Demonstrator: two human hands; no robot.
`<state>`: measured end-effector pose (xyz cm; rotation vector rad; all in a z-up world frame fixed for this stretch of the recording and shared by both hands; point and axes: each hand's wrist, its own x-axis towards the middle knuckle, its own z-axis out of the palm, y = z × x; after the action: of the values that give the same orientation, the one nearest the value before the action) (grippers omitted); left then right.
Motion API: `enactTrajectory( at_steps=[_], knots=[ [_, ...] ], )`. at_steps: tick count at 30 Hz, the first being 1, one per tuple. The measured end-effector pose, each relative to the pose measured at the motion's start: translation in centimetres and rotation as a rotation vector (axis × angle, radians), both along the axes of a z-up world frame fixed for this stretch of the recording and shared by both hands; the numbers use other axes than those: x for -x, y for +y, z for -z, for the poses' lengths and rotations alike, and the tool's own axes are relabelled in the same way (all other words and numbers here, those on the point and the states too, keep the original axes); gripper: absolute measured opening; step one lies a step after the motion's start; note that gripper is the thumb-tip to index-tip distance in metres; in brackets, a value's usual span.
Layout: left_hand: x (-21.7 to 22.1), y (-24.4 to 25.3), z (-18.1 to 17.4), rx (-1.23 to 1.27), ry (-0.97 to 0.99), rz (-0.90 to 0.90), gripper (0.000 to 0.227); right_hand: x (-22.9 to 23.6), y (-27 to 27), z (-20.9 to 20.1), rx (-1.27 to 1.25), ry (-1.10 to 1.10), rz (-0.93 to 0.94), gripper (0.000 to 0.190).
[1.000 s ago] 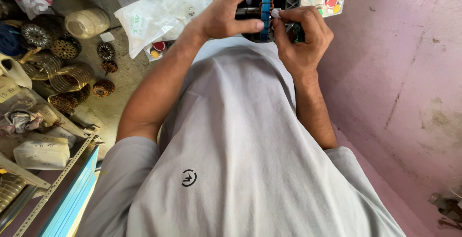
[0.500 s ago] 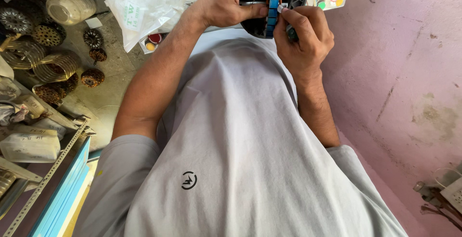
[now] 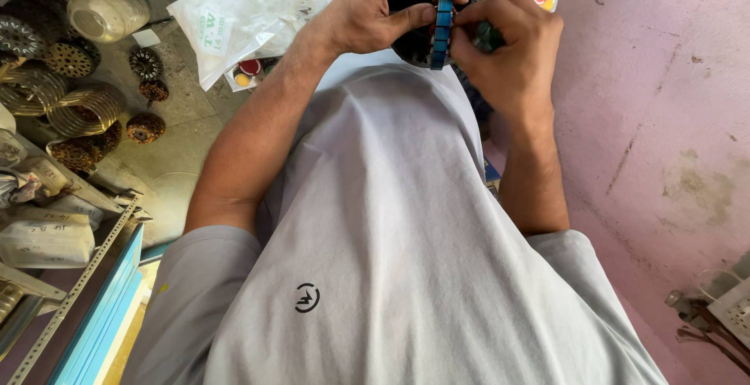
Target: The person inserts small white insulating pieces into the slots of a motor stator and uses a green-handled screwdriver to press them into place. The person repeats this process for multiple slots around the stator.
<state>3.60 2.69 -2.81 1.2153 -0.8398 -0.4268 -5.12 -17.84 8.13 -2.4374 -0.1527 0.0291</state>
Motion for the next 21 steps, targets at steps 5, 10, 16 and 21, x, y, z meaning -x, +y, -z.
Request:
enactTrajectory(
  at_steps=[5, 10, 16, 21],
  knots=[
    [-0.3, 0.1, -0.5, -0.044, 0.047, 0.021, 0.035, -1.8, -2.8, 0.5, -0.381, 0.276, -0.062, 0.017],
    [-0.4, 0.4, -1.3, 0.075, 0.073, 0.040, 0.050, -1.7, -3.8, 1.7, -0.591, 0.366, -0.049, 0.011],
    [-0.3, 0.3, -0.6, -0.090, 0.266, 0.124, 0.051, -2.1, -4.4, 3.2, -0.584, 0.456, 0.041, 0.012],
    [-0.3, 0.1, 0.5, 0.093, 0.285, 0.166, 0.054, -2.7, -4.9, 3.8, -0.570, 0.460, -0.017, 0.014]
  ],
)
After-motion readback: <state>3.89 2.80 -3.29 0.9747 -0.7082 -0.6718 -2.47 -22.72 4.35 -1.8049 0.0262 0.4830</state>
